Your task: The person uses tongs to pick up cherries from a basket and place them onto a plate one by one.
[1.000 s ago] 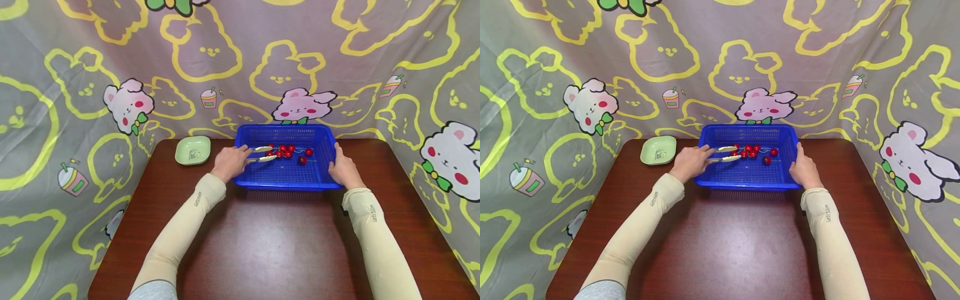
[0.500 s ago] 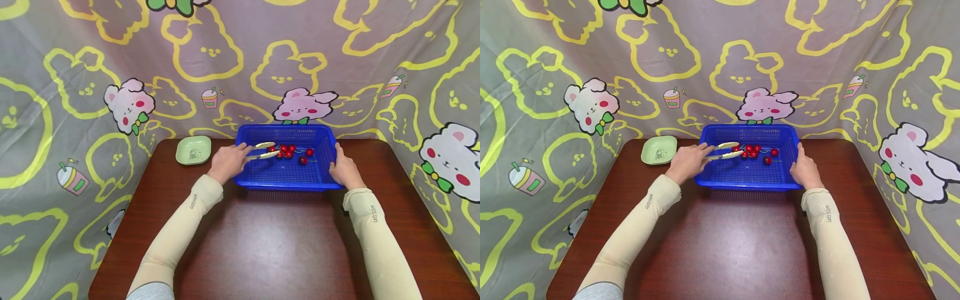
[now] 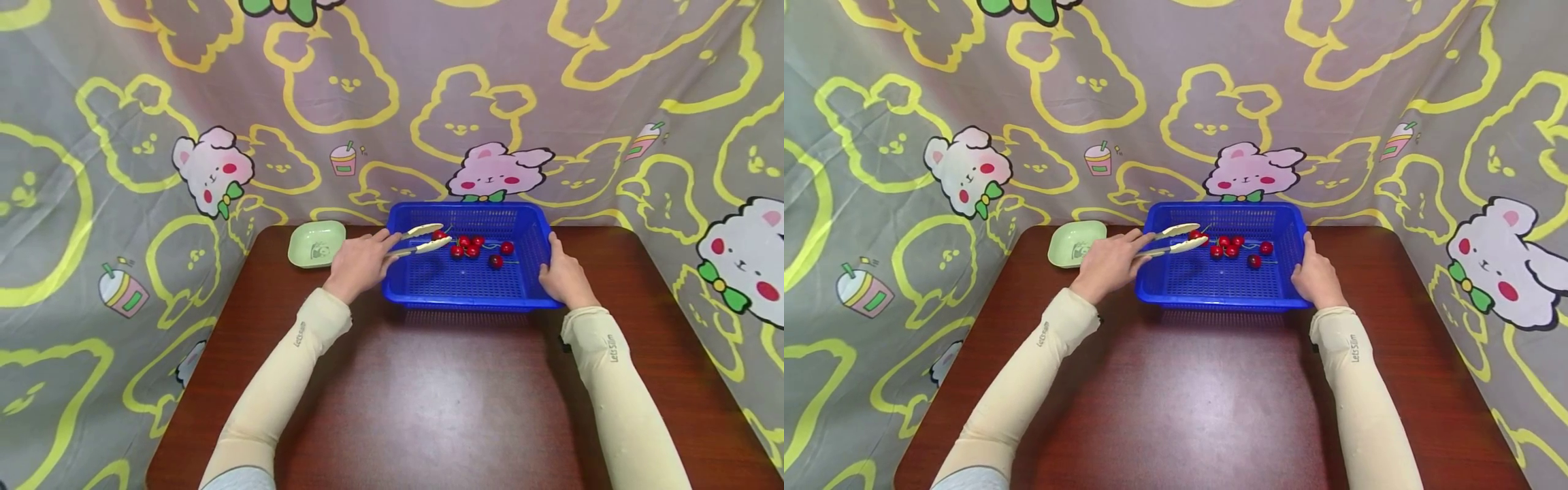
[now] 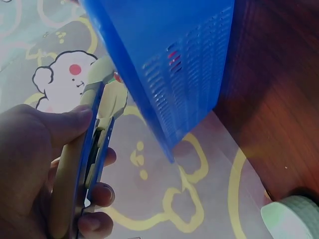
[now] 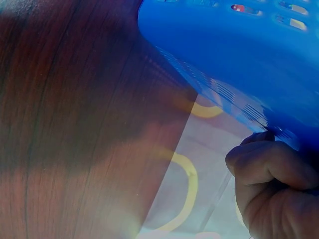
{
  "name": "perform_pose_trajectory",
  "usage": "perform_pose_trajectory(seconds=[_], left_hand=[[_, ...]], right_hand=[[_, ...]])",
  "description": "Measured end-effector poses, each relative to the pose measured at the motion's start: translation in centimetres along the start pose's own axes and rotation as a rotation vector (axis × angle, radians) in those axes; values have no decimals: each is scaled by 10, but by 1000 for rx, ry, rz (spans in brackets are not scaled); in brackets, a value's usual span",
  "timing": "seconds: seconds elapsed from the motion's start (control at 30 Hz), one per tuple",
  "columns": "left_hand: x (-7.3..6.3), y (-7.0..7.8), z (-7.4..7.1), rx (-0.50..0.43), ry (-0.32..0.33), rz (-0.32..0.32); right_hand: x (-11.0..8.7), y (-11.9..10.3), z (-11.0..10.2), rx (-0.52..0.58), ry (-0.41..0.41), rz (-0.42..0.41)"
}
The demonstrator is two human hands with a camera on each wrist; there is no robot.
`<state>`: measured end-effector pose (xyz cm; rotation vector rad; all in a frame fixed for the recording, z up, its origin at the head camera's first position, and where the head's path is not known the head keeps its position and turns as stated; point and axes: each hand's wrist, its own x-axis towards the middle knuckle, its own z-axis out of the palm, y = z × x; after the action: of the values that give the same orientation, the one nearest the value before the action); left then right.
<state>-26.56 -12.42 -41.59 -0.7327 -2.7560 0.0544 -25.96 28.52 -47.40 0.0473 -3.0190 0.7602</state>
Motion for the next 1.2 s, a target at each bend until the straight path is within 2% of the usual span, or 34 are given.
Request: perform_pose_trajectory(seconds=[0.3, 0.67, 0.87, 1.2], left_hand=[[-9, -14, -9, -45, 5, -42], [-24, -34, -21, -71, 53, -103], [-34, -51, -26, -74, 66, -139], [-49, -86, -26, -74, 65, -257]], right_hand=[[1, 0, 0, 0, 1, -1], [0, -2, -1, 2, -1, 2], [-1, -1, -1, 3, 1, 0], [-1, -2, -1, 4, 1, 5]])
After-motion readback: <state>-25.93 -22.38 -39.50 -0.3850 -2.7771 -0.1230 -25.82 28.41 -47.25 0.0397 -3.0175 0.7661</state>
